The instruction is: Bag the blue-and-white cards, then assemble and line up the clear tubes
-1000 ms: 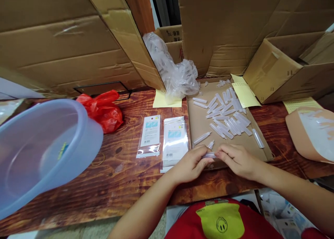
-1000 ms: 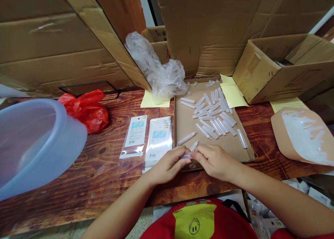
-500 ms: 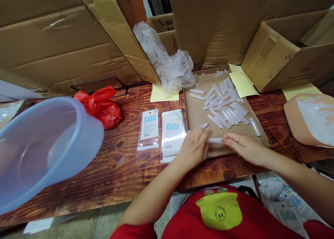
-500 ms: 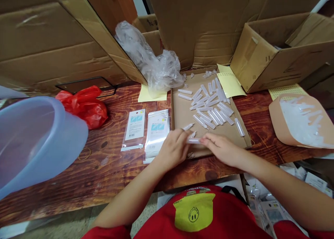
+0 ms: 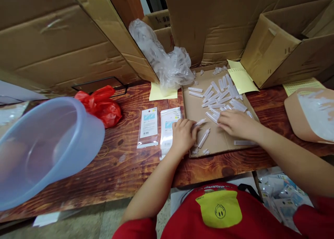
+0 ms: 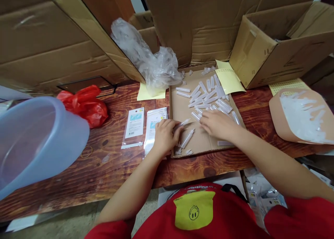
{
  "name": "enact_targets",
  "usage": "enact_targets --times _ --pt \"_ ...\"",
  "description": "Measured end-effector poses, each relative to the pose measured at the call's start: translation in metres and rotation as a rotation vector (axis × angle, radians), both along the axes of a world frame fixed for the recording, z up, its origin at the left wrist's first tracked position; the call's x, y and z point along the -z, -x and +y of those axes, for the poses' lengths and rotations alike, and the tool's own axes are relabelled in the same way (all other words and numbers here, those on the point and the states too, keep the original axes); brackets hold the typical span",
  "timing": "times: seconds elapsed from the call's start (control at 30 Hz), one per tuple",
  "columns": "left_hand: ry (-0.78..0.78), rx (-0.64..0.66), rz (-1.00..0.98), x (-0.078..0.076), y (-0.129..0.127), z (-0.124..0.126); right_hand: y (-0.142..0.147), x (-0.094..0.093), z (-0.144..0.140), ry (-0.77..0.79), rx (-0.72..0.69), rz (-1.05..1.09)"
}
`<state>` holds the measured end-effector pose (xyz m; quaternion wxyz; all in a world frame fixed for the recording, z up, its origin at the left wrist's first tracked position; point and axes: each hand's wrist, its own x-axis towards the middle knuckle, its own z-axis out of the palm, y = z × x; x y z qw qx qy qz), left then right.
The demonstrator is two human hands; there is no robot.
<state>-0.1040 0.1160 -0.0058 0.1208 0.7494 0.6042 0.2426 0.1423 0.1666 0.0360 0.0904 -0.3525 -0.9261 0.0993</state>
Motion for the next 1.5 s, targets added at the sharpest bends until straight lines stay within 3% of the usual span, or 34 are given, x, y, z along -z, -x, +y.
enact_targets --times 0.17,0.3,0.47,0.67,0.8,0.9,0.97,1.03,1.13,1.27,1.5 --pt "0.044 -0.087 -0.419 0.002 0.003 -0.005 0.023 -0.008 0.116 -0.025 0.388 0.017" --pt "0.076 -0.103 -0.609 0.000 0.002 -0.010 0.055 -0.012 0.187 -0.024 0.432 -0.040" --pt "0.101 -0.065 -0.702 -0.003 0.008 -0.013 0.087 0.003 0.221 0.015 0.426 -0.116" --pt "0.209 -0.055 -0.764 -0.007 0.012 -0.014 0.087 0.010 0.241 0.050 0.517 -0.085" --pt "0.224 -0.061 -0.811 -0.006 0.009 -0.015 0.088 -0.005 0.223 0.065 0.521 0.020" --pt "0.230 -0.080 -0.891 -0.005 0.008 -0.014 0.086 -0.017 0.171 0.110 0.474 0.134" --pt "0.222 -0.093 -0.950 -0.003 0.009 -0.012 0.081 -0.024 0.124 0.237 0.361 0.237" --pt "0.218 -0.091 -0.994 -0.002 0.010 -0.010 0.073 -0.029 0.079 0.485 0.118 0.487" --pt "0.246 -0.052 -1.029 -0.004 0.010 -0.010 0.065 -0.035 0.035 0.544 -0.017 0.673" --pt "0.292 0.026 -0.984 -0.011 0.009 -0.013 0.061 -0.037 0.022 0.479 -0.017 0.678" --pt "0.293 0.145 -0.870 -0.023 0.013 -0.017 0.050 -0.036 0.013 0.276 -0.235 0.511"
